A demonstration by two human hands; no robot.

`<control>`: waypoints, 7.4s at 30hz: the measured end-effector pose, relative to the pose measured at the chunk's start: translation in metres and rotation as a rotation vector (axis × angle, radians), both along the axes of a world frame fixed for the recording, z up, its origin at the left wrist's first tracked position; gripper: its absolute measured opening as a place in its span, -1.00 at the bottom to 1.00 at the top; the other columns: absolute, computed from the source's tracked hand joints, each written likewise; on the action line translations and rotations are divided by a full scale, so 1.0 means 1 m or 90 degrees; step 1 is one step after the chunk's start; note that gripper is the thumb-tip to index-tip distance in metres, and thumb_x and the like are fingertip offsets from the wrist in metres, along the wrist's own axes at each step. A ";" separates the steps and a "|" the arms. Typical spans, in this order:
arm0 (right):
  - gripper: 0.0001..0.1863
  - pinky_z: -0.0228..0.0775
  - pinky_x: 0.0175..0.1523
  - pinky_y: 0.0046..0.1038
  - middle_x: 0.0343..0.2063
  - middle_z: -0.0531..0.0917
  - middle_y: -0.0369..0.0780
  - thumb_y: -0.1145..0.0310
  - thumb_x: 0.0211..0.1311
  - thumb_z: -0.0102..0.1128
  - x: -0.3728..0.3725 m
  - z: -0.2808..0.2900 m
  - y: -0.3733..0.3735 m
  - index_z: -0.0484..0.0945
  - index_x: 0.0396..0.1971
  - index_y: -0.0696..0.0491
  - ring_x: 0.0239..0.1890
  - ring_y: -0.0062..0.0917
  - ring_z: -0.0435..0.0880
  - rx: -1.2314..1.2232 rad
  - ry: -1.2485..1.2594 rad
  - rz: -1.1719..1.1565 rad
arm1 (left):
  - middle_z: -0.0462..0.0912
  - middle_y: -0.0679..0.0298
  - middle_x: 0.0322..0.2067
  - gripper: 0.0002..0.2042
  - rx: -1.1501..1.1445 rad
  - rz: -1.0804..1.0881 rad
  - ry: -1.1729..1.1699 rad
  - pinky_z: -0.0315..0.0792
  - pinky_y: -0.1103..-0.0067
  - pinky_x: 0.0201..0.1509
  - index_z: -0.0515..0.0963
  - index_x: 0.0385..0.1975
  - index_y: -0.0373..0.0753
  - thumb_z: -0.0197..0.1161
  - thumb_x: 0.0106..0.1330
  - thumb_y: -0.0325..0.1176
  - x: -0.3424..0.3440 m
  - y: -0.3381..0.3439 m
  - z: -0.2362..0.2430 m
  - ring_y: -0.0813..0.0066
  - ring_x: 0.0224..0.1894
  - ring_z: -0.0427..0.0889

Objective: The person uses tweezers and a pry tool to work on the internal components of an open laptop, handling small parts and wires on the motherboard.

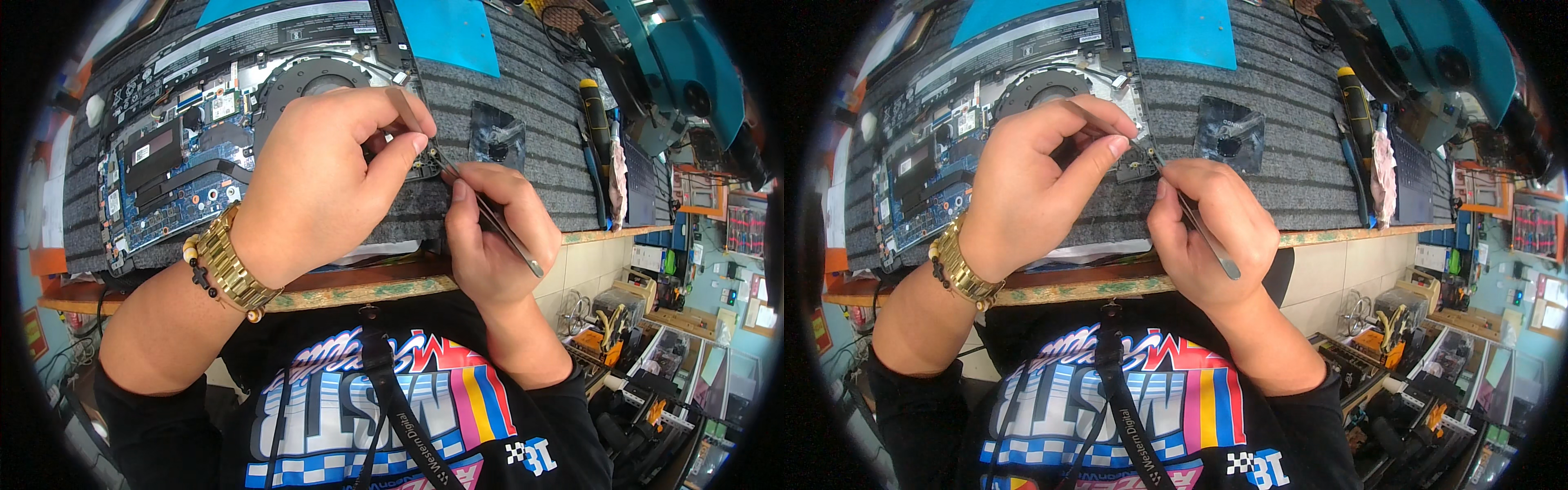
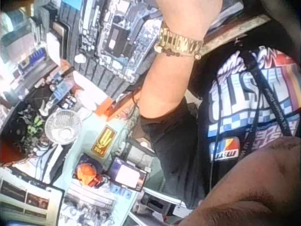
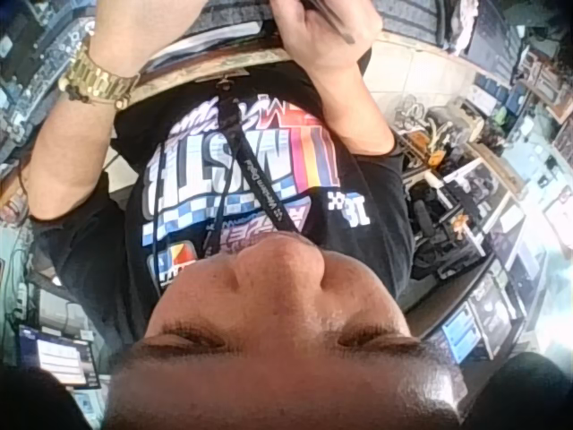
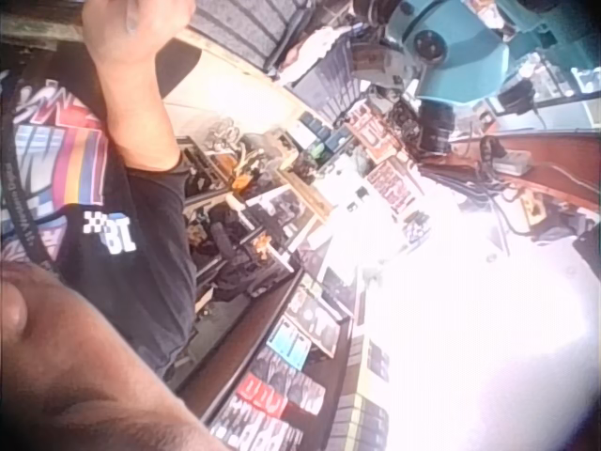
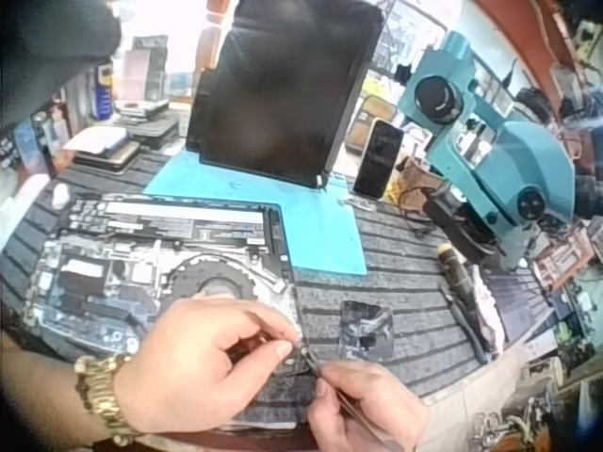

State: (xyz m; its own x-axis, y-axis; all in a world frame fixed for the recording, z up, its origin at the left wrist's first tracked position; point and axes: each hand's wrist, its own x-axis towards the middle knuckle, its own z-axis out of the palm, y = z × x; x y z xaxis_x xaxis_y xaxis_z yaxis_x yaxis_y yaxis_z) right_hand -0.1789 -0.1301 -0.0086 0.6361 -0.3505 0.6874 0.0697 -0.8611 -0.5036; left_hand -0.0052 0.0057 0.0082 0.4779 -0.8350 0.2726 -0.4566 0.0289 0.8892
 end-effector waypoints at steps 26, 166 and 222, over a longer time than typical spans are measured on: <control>-0.91 0.62 -0.21 -0.53 -0.35 0.85 -0.19 0.50 0.54 0.51 -0.010 0.013 -0.016 0.76 -0.16 0.20 -0.35 -0.61 0.81 0.258 0.062 -0.018 | 0.87 0.23 -0.14 -0.88 0.004 0.002 -0.035 0.65 0.57 -0.03 0.78 0.01 -0.36 0.42 0.57 -0.53 0.001 -0.001 0.000 0.51 -0.14 0.81; -0.84 0.62 -0.28 -0.44 -0.51 0.74 -0.24 0.46 0.61 0.37 0.046 0.069 -0.070 0.66 -0.24 0.22 -0.43 -0.56 0.80 0.209 0.444 0.282 | 0.90 -0.14 -0.09 -0.56 0.147 0.303 -0.065 0.67 0.17 0.24 0.77 -0.04 -0.43 0.06 0.74 -0.15 0.150 -0.075 0.010 -0.14 0.04 0.86; -0.87 0.60 -0.27 -0.53 -0.37 0.80 -0.24 0.48 0.67 0.34 0.016 0.053 -0.056 0.68 -0.19 0.18 -0.39 -0.62 0.76 0.283 0.288 0.206 | 0.82 -0.31 -0.06 -0.51 0.141 0.338 -0.196 0.63 0.04 0.29 0.75 -0.07 -0.44 0.02 0.77 -0.11 0.170 -0.084 -0.012 -0.32 0.12 0.78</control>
